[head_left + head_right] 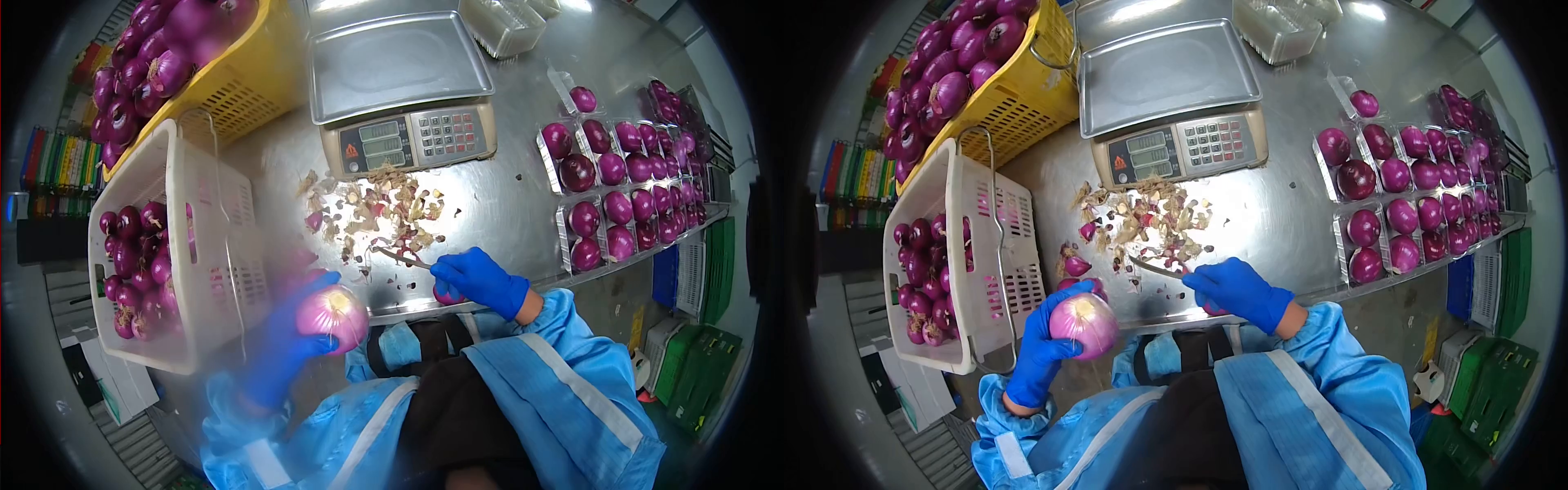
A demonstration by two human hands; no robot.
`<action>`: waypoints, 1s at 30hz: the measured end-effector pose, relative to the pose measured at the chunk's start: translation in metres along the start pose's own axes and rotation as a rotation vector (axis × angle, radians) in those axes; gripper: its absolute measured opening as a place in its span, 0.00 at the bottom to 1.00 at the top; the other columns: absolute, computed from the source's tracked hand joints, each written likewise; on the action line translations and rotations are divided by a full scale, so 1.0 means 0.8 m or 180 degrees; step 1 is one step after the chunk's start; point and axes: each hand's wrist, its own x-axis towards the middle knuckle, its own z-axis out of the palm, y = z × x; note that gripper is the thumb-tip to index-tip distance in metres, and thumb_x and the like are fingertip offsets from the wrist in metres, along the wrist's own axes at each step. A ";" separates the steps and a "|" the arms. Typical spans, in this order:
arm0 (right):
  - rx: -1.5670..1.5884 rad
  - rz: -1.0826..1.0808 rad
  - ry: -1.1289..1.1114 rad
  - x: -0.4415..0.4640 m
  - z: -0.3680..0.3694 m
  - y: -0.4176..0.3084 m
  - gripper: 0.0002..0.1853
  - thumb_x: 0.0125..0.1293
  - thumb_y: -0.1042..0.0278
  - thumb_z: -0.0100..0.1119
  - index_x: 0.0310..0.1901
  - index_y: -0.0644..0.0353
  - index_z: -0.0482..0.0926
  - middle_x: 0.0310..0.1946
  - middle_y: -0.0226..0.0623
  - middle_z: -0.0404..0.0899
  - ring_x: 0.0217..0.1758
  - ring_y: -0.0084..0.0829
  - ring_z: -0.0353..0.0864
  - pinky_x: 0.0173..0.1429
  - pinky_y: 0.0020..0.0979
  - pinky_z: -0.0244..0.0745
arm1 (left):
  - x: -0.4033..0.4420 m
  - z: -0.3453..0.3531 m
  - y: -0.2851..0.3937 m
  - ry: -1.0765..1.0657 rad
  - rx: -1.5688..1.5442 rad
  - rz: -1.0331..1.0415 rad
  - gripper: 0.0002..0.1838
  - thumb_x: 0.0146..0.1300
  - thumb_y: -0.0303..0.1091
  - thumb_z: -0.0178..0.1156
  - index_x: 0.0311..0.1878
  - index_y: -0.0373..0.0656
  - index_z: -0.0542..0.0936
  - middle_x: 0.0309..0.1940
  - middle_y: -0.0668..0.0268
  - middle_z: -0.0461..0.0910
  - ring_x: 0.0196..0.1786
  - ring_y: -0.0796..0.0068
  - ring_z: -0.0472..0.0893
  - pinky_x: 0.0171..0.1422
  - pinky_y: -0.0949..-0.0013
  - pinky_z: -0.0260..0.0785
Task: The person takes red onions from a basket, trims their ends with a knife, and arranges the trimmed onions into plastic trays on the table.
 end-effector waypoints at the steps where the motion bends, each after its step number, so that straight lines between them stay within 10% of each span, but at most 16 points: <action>1: 0.0228 0.0190 0.0006 0.003 0.005 -0.001 0.24 0.72 0.43 0.51 0.33 0.54 0.86 0.26 0.34 0.84 0.26 0.34 0.83 0.37 0.32 0.77 | -0.001 0.005 0.006 0.0065 0.0065 0.0093 0.45 0.50 0.38 0.72 0.72 0.39 0.64 0.63 0.57 0.71 0.66 0.60 0.72 0.69 0.57 0.68; 4: -0.0315 0.0443 0.0427 0.020 -0.001 -0.031 0.25 0.71 0.41 0.52 0.32 0.56 0.85 0.23 0.33 0.83 0.21 0.31 0.80 0.36 0.32 0.76 | 0.006 0.026 0.002 0.0286 -0.1650 -0.0184 0.43 0.58 0.47 0.66 0.74 0.40 0.60 0.62 0.53 0.71 0.66 0.56 0.72 0.67 0.51 0.70; 6: 0.0303 0.0034 0.0773 0.016 0.003 -0.051 0.23 0.70 0.42 0.55 0.33 0.56 0.84 0.22 0.33 0.82 0.22 0.31 0.80 0.34 0.30 0.75 | 0.015 0.023 -0.032 -0.0307 -0.3424 -0.0296 0.38 0.68 0.56 0.54 0.73 0.41 0.60 0.60 0.48 0.71 0.61 0.51 0.75 0.62 0.45 0.74; 9: -0.0366 -0.1084 0.1067 -0.011 0.002 -0.082 0.21 0.64 0.41 0.60 0.34 0.53 0.82 0.22 0.33 0.78 0.24 0.31 0.81 0.28 0.31 0.73 | 0.016 0.059 -0.020 0.0615 -0.4092 -0.0762 0.34 0.69 0.56 0.52 0.68 0.40 0.64 0.58 0.49 0.74 0.55 0.50 0.79 0.58 0.48 0.78; 10: -0.0728 -0.1546 0.1106 -0.013 0.006 -0.091 0.21 0.63 0.40 0.61 0.34 0.52 0.82 0.22 0.33 0.77 0.24 0.31 0.80 0.28 0.32 0.72 | 0.013 0.059 -0.033 0.0837 -0.4627 -0.0794 0.45 0.58 0.57 0.68 0.71 0.45 0.59 0.65 0.49 0.68 0.61 0.42 0.74 0.64 0.40 0.69; 12: -0.1187 -0.2183 0.1097 -0.010 0.018 -0.097 0.23 0.59 0.36 0.61 0.34 0.50 0.81 0.23 0.31 0.74 0.22 0.32 0.78 0.26 0.34 0.70 | 0.012 0.069 -0.040 0.0980 -0.0820 -0.0126 0.41 0.61 0.57 0.65 0.70 0.46 0.60 0.65 0.50 0.68 0.62 0.48 0.73 0.66 0.45 0.69; 14: -0.1553 -0.2107 0.0969 -0.009 0.018 -0.106 0.21 0.58 0.38 0.63 0.36 0.49 0.81 0.23 0.31 0.75 0.24 0.34 0.79 0.28 0.34 0.71 | 0.011 0.079 -0.035 0.0797 0.0951 0.0212 0.39 0.64 0.58 0.61 0.69 0.46 0.60 0.65 0.51 0.68 0.63 0.52 0.74 0.67 0.50 0.69; 25: -0.2009 -0.1529 0.1507 0.007 0.006 -0.031 0.19 0.58 0.43 0.67 0.29 0.52 0.80 0.20 0.33 0.77 0.23 0.33 0.81 0.26 0.34 0.73 | 0.007 0.067 -0.060 0.0286 -0.4879 -0.0795 0.35 0.71 0.52 0.55 0.69 0.37 0.60 0.66 0.46 0.65 0.66 0.48 0.71 0.64 0.46 0.73; 30: 0.0066 -0.1377 0.0933 -0.015 0.028 -0.091 0.28 0.61 0.50 0.68 0.60 0.54 0.77 0.55 0.42 0.80 0.50 0.40 0.85 0.52 0.32 0.80 | 0.028 0.092 -0.040 0.0925 -0.4190 -0.0100 0.32 0.74 0.53 0.47 0.70 0.38 0.59 0.63 0.46 0.67 0.62 0.49 0.74 0.62 0.43 0.73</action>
